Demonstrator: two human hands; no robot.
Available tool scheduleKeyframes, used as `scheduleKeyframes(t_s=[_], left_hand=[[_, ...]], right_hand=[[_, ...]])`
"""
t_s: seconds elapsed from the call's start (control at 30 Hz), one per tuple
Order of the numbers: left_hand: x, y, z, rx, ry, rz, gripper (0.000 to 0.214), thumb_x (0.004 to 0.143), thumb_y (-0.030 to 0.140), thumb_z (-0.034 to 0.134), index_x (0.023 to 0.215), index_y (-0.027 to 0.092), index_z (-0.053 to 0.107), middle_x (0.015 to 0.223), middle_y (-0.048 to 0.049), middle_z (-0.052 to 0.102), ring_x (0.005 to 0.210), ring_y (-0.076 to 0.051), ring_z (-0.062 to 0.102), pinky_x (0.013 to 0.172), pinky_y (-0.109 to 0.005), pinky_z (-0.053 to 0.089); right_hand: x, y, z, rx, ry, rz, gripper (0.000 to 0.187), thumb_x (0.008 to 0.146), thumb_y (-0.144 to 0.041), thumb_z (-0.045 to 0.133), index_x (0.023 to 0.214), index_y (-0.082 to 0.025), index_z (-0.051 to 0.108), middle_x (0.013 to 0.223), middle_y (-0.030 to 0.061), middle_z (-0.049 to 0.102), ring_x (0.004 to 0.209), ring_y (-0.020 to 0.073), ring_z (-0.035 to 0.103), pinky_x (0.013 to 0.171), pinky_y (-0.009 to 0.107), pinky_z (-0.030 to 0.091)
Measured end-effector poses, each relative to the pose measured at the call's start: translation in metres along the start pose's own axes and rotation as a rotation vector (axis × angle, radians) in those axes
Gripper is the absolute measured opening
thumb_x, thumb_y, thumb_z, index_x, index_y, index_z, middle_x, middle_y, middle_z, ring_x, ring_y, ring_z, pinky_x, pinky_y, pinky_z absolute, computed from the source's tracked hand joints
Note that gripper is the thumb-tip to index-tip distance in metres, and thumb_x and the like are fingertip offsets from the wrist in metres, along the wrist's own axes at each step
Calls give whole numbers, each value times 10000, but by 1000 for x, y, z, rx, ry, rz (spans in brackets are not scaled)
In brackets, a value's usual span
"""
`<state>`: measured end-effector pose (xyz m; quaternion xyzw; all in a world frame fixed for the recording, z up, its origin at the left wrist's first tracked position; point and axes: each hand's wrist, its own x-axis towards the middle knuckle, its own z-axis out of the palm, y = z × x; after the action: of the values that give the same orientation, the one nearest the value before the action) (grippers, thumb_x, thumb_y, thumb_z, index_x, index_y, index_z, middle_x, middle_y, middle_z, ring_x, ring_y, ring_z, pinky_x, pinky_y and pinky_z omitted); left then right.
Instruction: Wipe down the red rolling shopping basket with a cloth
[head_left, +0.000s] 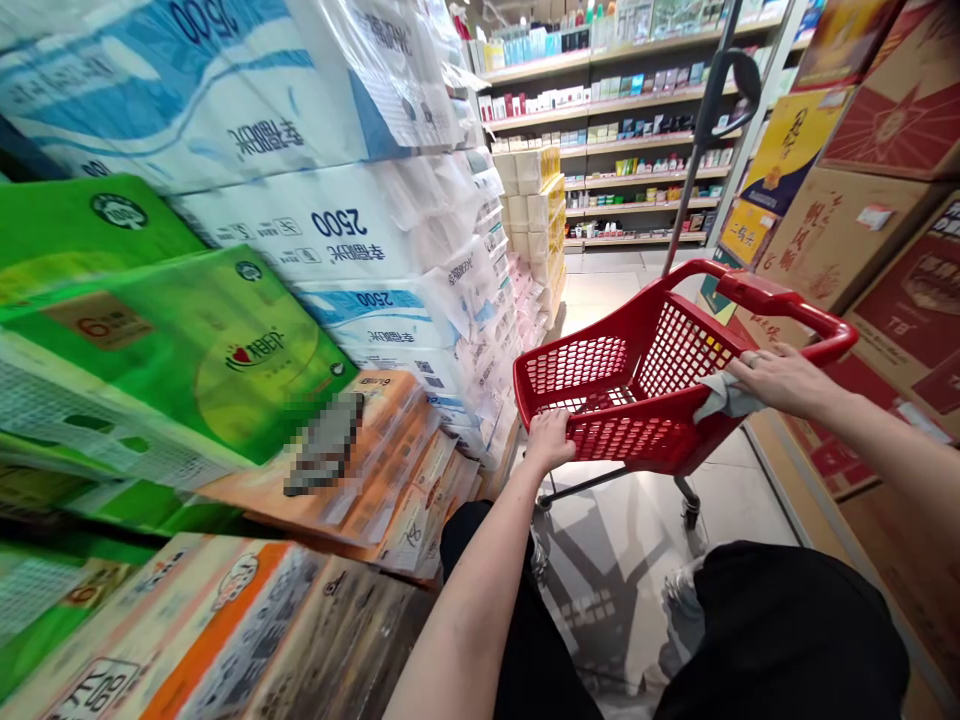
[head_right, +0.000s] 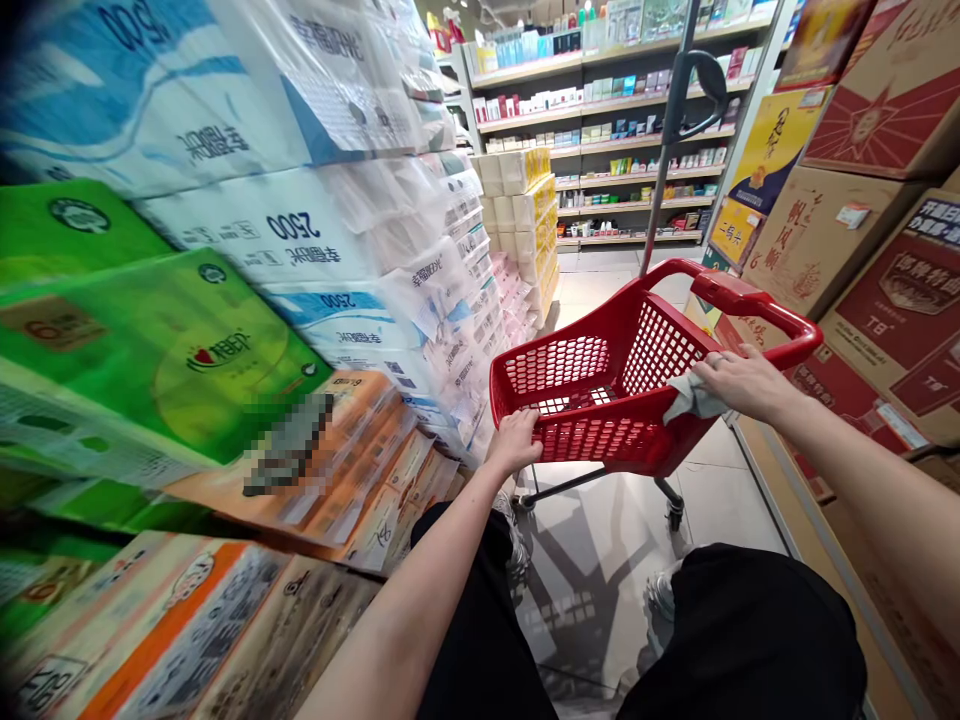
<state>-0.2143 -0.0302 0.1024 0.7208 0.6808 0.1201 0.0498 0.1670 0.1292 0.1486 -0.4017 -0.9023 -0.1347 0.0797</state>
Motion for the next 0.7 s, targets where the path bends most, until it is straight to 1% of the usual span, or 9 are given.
scheduleKeyframes(t_s=[0.03, 0.1, 0.2, 0.3, 0.4, 0.5, 0.57, 0.63, 0.7], left_hand=[[1, 2, 1, 0, 1, -6, 329, 694, 220, 483, 1021, 205, 468, 1074, -56, 546, 1035, -221, 465, 899, -353, 336], [2, 6, 3, 0, 3, -4, 321, 690, 229, 485, 1010, 204, 465, 1065, -56, 545, 1033, -223, 461, 894, -354, 334], [3, 11, 4, 2, -5, -5, 325, 693, 240, 483, 1015, 205, 456, 1071, -57, 538, 1037, -227, 452, 901, -364, 324], [2, 13, 4, 13, -1, -13, 319, 693, 249, 488, 1007, 204, 457, 1074, -61, 532, 1034, -231, 449, 905, -374, 317], [2, 16, 5, 14, -2, -18, 328, 690, 252, 497, 1012, 209, 459, 1076, -61, 531, 1042, -235, 445, 910, -375, 312], [3, 17, 6, 20, -17, -45, 360, 688, 251, 506, 1043, 214, 457, 1087, -63, 530, 1054, -240, 443, 920, -375, 308], [3, 15, 6, 27, -16, -54, 377, 688, 244, 507, 1060, 216, 456, 1093, -62, 529, 1058, -238, 444, 925, -371, 306], [3, 10, 6, 26, -10, -33, 394, 690, 229, 499, 1081, 221, 453, 1099, -55, 530, 1058, -228, 447, 928, -360, 308], [2, 3, 5, 17, -1, 12, 419, 691, 212, 491, 1107, 224, 447, 1103, -49, 532, 1054, -217, 452, 925, -345, 314]], right_hand=[[-5, 8, -1, -33, -6, -5, 282, 855, -367, 336, 892, -226, 577, 859, 125, 589, 843, 286, 511, 891, 475, 224], [-11, 10, -3, -114, -2, 8, 310, 859, -302, 279, 930, -222, 570, 896, 147, 575, 883, 299, 492, 912, 467, 207], [-9, -12, -2, -192, 50, 79, 321, 850, -288, 274, 927, -178, 566, 923, 198, 566, 913, 316, 468, 893, 439, 223], [2, -51, 1, -191, 17, 66, 299, 845, -312, 325, 892, -141, 567, 899, 204, 581, 880, 289, 477, 827, 404, 263], [20, -104, 5, -138, -29, 70, 310, 848, -344, 360, 880, -121, 573, 872, 166, 598, 829, 245, 507, 768, 362, 293], [40, -157, 10, -71, -9, 102, 437, 868, -481, 329, 891, -129, 585, 867, 152, 605, 810, 236, 532, 743, 344, 306], [50, -179, 13, -43, -22, 65, 496, 862, -549, 324, 916, -136, 592, 882, 152, 611, 804, 234, 548, 722, 328, 311], [55, -184, 14, -35, -38, 28, 478, 871, -542, 331, 934, -148, 594, 894, 145, 617, 808, 227, 558, 705, 311, 308], [53, -170, 14, -47, -47, -4, 424, 887, -497, 344, 952, -159, 591, 899, 133, 621, 813, 217, 563, 701, 302, 300]])
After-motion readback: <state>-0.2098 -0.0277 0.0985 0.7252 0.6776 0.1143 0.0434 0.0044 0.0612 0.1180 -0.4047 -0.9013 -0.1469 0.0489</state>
